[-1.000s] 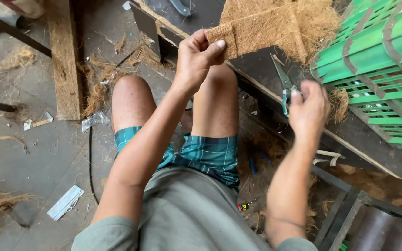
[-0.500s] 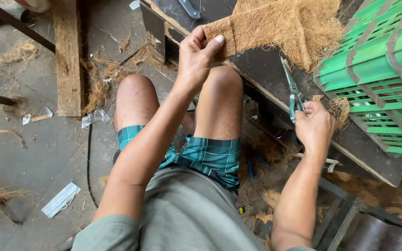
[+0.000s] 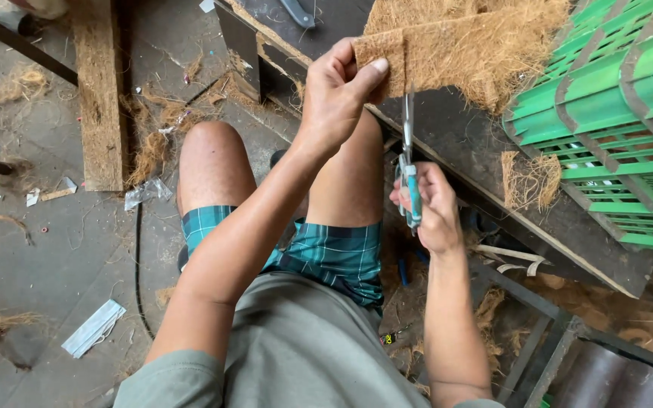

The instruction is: The person uses shears to cut a sheet of brown fibrous material into small rectangular pieces on a workbench. The person repeatedly positions the material, cuts strips, and trims them into smaller squares, placing the finished pieces aside.

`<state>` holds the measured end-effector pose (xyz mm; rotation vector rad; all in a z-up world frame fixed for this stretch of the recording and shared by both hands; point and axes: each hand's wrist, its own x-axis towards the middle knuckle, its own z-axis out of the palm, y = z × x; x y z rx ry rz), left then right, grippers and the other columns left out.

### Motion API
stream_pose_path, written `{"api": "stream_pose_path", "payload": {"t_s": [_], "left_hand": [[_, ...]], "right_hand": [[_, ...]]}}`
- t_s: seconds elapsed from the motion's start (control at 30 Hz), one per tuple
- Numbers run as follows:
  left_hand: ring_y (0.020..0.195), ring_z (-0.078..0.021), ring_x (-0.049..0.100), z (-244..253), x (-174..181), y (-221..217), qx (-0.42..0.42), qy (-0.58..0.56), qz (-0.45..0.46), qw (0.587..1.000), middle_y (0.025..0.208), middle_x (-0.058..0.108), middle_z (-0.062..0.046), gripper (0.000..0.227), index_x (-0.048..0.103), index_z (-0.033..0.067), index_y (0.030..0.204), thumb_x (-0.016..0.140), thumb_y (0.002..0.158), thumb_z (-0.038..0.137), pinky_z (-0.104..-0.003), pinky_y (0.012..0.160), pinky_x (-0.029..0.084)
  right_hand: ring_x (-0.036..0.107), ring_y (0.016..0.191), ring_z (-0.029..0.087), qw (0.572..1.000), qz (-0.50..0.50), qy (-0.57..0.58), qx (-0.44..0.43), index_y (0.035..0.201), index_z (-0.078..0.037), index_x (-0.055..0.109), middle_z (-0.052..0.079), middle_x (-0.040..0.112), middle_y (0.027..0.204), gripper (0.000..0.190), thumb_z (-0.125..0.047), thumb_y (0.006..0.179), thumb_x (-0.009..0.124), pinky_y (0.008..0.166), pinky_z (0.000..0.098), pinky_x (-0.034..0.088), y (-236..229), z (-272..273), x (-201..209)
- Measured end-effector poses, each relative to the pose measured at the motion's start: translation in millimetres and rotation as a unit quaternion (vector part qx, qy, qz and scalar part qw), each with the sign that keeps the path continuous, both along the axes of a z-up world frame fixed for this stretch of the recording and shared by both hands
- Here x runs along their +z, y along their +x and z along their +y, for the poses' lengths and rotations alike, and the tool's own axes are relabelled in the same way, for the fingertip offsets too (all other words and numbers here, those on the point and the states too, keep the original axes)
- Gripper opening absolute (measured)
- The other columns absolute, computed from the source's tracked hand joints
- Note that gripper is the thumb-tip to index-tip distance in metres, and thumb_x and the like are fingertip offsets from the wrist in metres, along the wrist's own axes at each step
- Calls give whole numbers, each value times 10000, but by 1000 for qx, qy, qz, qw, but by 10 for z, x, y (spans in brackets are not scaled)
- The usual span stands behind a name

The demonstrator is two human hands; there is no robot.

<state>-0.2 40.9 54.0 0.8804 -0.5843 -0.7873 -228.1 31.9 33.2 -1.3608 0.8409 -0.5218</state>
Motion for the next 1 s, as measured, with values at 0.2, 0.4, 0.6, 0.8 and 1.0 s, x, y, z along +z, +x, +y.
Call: {"api": "stream_pose_path", "payload": {"t_s": [0.2, 0.4, 0.6, 0.8, 1.0], "left_hand": [[604, -116, 591, -81, -7, 6, -26, -24, -10, 999, 738, 615, -21, 65, 620, 55, 965, 641, 925, 102, -254, 542, 515], [614, -96, 575, -144, 1, 35, -27, -12, -23, 999, 730, 607, -3, 66, 617, 78, 929, 645, 917, 136, -249, 551, 505], [599, -134, 605, -138, 29, 24, -49, -8, -16, 999, 711, 620, -36, 94, 593, 71, 904, 644, 914, 149, -264, 568, 543], [638, -108, 597, -173, -49, 2, -57, 8, 6, 998, 727, 616, -15, 76, 614, 65, 934, 648, 915, 131, -278, 590, 579], [633, -105, 597, -195, -94, -4, -53, 38, 14, 998, 701, 596, -6, 78, 595, 80, 889, 656, 899, 128, -290, 578, 577]], "right_hand": [[628, 747, 165, 999, -32, -30, -4, 1071, -49, 520, 97, 616, 925, 307, -192, 842, 666, 716, 287, 513, 187, -94, 26], [607, 722, 165, 998, -41, -53, -7, 1059, -43, 509, 96, 602, 889, 277, -123, 826, 636, 701, 295, 517, 265, -131, 40], [538, 654, 123, 997, -48, -65, -21, 1009, -31, 489, 75, 563, 765, 248, -77, 812, 632, 642, 274, 509, 243, -134, 24], [566, 706, 125, 996, -30, -77, -19, 1009, -12, 497, 91, 547, 824, 264, -87, 816, 661, 640, 274, 568, 201, -177, -52], [598, 680, 134, 996, -7, -84, -12, 990, -15, 500, 112, 584, 786, 225, -61, 839, 661, 625, 248, 568, 167, -224, -85]]}}
